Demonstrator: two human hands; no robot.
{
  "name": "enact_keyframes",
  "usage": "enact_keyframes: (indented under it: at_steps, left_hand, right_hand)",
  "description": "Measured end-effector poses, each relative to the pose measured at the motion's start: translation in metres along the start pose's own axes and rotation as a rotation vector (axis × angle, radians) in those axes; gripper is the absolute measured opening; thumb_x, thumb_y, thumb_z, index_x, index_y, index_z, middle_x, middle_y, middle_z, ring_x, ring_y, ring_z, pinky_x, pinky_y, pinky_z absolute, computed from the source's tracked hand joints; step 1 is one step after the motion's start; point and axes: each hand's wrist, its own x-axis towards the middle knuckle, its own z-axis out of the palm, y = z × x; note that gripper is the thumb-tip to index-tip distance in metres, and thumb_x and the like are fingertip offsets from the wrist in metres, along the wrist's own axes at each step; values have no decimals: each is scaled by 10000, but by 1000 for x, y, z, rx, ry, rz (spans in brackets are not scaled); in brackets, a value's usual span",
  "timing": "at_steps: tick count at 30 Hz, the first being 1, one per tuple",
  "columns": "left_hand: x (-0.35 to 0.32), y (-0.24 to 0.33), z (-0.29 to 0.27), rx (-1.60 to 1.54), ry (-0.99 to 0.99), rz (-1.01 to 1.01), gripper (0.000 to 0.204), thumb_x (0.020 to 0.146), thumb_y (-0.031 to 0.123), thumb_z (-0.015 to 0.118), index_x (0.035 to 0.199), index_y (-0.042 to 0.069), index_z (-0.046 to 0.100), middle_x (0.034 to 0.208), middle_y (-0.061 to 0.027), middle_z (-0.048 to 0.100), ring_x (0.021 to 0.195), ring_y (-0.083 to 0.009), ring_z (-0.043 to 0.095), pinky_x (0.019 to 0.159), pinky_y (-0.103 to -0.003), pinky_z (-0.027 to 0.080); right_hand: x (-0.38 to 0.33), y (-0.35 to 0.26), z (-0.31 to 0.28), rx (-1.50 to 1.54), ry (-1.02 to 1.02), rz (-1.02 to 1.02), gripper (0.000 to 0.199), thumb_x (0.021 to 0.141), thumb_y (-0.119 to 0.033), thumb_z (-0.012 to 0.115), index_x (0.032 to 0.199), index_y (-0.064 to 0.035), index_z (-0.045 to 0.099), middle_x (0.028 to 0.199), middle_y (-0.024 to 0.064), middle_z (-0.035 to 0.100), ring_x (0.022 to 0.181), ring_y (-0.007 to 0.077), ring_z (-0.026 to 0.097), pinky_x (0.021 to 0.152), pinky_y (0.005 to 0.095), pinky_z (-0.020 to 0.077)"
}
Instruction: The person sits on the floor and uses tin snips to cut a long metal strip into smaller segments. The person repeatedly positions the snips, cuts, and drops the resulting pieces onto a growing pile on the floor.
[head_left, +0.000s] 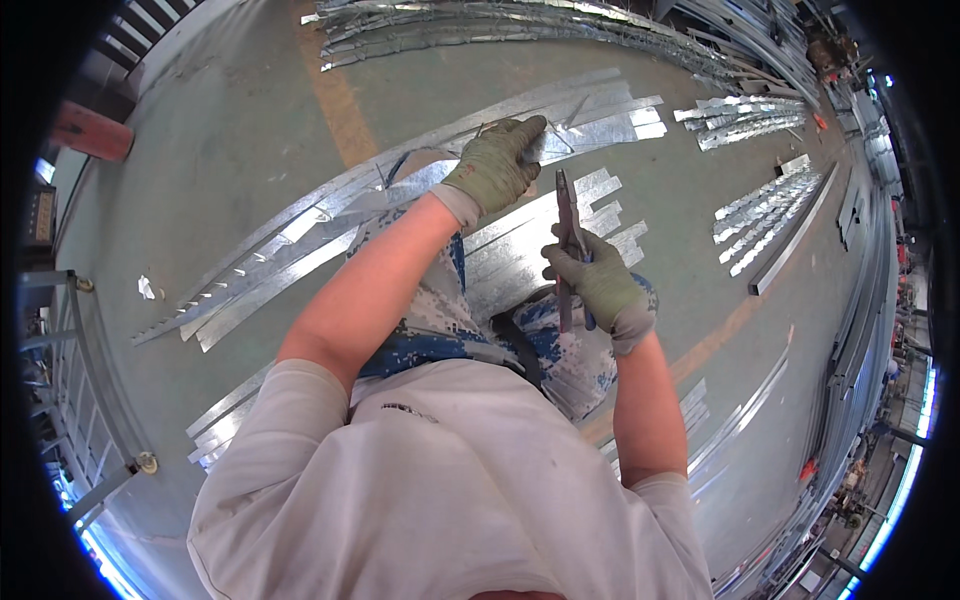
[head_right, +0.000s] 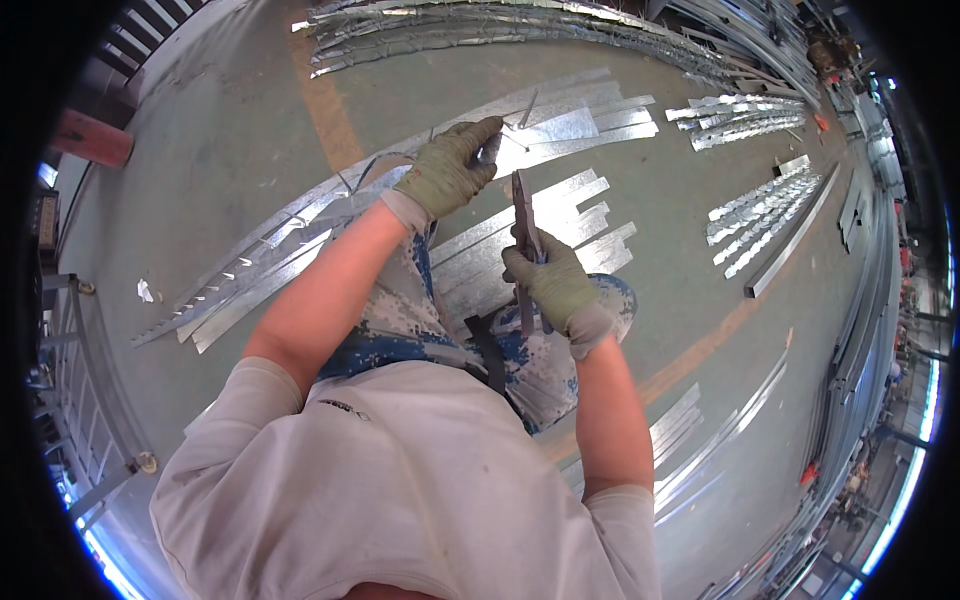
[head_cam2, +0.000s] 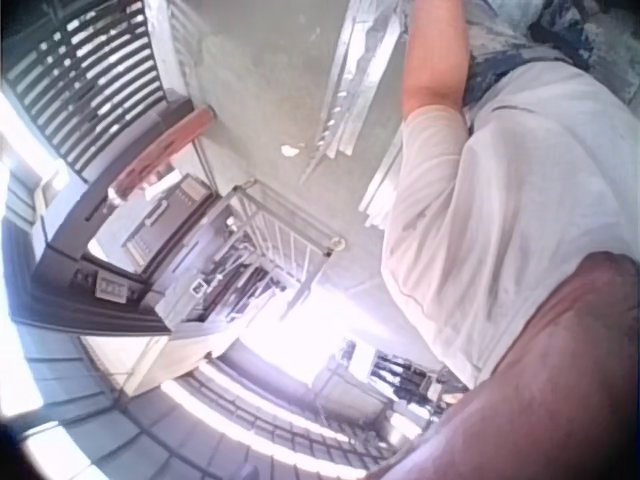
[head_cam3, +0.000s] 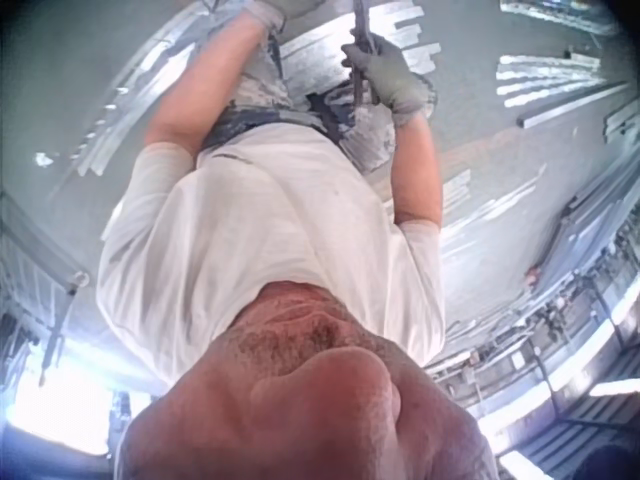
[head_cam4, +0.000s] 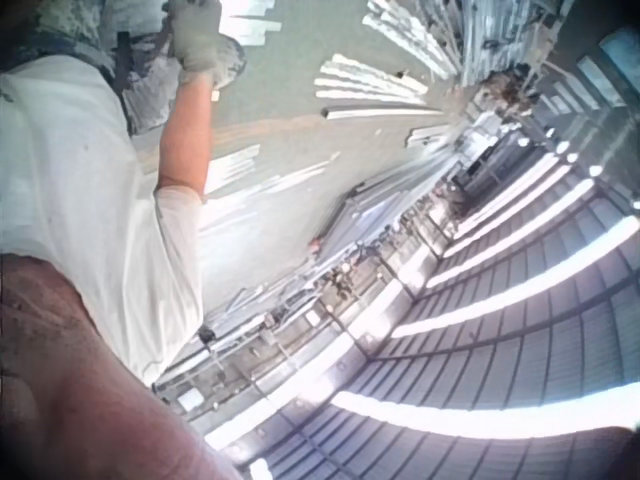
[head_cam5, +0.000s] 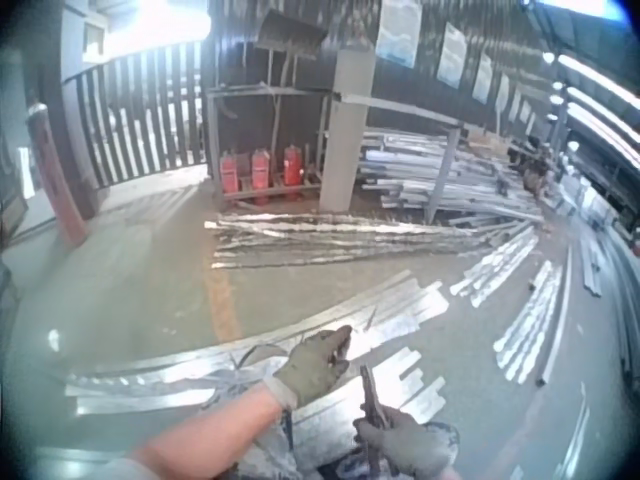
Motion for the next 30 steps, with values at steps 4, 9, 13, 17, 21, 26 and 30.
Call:
enact_keyframes:
  at_steps: [4, 9, 13, 17, 21, 26, 30]
  left_hand:
    - [0, 3, 0, 16, -4, -4, 640, 926, 93, 777, 1546, 90, 618, 1362, -185, 724, 1197, -369, 744, 1025, -439, 608]
    - [-2, 6, -2, 0, -14, -11, 646, 926, 105, 782, 1549, 95, 613, 1391, -179, 718, 1238, -375, 727, 1048, -451, 598]
    - [0, 8, -4, 19, -41, -33, 651, 921, 117, 791, 1548, 95, 618, 1418, -182, 709, 1271, -387, 708, 1080, -457, 585]
    - [2, 6, -1, 36, -30, -22, 669, 915, 126, 796, 1560, 104, 620, 1436, -195, 700, 1301, -402, 689, 1110, -466, 567]
    - [3, 2, -1, 19, -55, -43, 675, 919, 141, 793, 1571, 105, 619, 1463, -209, 689, 1313, -408, 683, 1123, -472, 558]
    - [2, -2, 4, 22, -18, -23, 656, 925, 145, 790, 1560, 101, 631, 1472, -216, 685, 1311, -403, 685, 1128, -463, 554]
    - [1, -4, 11, 8, 25, 11, 645, 923, 135, 789, 1550, 105, 640, 1446, -210, 696, 1290, -394, 697, 1115, -455, 559]
  right_hand:
    - [20, 15, 1, -248, 121, -86, 502, 1020, -308, 749, 1416, -12, 664, 984, 119, 737, 876, 226, 712, 820, 403, 579]
    - [22, 11, 10, -410, 228, -182, 535, 1018, -334, 732, 1439, -14, 653, 1020, 185, 761, 885, 314, 726, 850, 450, 583]
    - [25, 7, 16, -482, 267, -178, 546, 1025, -325, 712, 1471, -18, 640, 1088, 233, 776, 955, 373, 760, 888, 469, 591]
    - [37, 23, 14, -636, 356, -237, 596, 1018, -335, 720, 1514, -18, 622, 1098, 236, 780, 954, 364, 768, 883, 461, 599]
    - [23, -1, 17, -358, 207, -111, 694, 977, -314, 764, 1580, -24, 582, 1035, 157, 774, 868, 252, 741, 805, 409, 601]
    - [12, -17, 16, -87, 84, -13, 740, 939, -230, 773, 1612, -18, 550, 976, 71, 719, 823, 140, 675, 746, 337, 581]
    - [18, -14, 26, -198, 162, 22, 690, 943, -205, 733, 1580, -2, 563, 1027, 120, 755, 848, 211, 717, 789, 381, 598]
